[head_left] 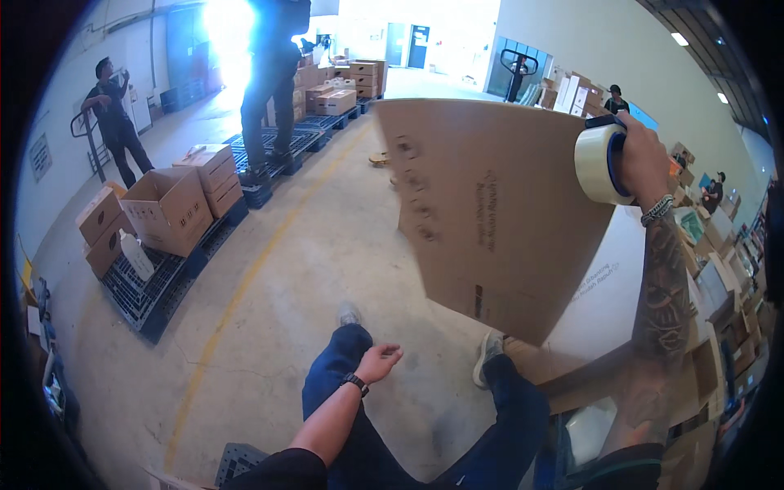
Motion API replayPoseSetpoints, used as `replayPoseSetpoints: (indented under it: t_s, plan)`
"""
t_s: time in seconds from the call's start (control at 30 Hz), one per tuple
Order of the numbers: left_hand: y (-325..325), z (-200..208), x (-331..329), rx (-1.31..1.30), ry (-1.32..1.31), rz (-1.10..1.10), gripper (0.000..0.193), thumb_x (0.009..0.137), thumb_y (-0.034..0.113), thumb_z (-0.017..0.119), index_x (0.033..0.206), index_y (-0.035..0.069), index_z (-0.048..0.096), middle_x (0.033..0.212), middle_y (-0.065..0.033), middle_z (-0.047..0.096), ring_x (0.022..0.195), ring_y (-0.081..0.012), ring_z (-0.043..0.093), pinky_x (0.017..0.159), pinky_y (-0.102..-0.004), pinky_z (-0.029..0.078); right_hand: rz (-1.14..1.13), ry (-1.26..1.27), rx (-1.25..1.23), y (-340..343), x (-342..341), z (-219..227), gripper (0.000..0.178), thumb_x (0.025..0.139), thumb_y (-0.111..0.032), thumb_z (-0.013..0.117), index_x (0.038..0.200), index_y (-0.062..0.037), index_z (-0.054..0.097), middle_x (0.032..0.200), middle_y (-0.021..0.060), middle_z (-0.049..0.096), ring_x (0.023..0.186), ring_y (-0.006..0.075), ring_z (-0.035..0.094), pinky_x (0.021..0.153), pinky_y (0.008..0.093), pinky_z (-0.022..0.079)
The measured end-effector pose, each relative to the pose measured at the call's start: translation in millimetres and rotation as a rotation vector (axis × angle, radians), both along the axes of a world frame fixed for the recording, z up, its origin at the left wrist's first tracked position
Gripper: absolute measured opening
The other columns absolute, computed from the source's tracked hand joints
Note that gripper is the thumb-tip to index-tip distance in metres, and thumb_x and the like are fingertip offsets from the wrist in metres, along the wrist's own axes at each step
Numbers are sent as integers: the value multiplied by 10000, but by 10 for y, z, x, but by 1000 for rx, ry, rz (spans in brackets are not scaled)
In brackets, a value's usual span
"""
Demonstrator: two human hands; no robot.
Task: Assembling and sealing cardboard boxes using a tape dispenser.
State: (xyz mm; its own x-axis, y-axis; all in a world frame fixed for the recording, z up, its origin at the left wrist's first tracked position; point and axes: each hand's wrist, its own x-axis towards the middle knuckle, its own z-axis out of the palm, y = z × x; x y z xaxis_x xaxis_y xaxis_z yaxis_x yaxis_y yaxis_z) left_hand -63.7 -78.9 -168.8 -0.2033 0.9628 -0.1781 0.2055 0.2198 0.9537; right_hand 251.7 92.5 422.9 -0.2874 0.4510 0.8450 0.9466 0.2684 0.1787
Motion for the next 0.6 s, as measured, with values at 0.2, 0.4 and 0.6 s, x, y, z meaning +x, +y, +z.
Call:
replayPoseSetpoints:
  t_s: [0.2,0.4,0.6]
  plan:
    - [-95,473,-227,41,-961,577,817,1049,755,441,1571,126,461,1410,-79,596,1278,-274,581,1037,-574,437,542,-98,60,-73,-67,-317,277,831,-81,758,1094,-133,691,979,167,755,904,411,746,769,506,586]
    - [-182,819,-504,193,-1395,323,917,1036,802,373,1725,219,210,1776,-143,251,1623,-414,260,1225,-799,210,631,-268,200,-38,72,-620,221,869,-81,742,1080,-117,688,1059,81,752,864,312,762,734,400,588]
    - [164,-97,-306,-384,-1009,178,571,1076,438,628,1552,158,483,1709,-133,412,1593,-371,344,1192,-762,333,697,-510,361,12,105,-954,122,913,-129,705,1024,-163,666,1030,9,698,782,184,675,762,348,591]
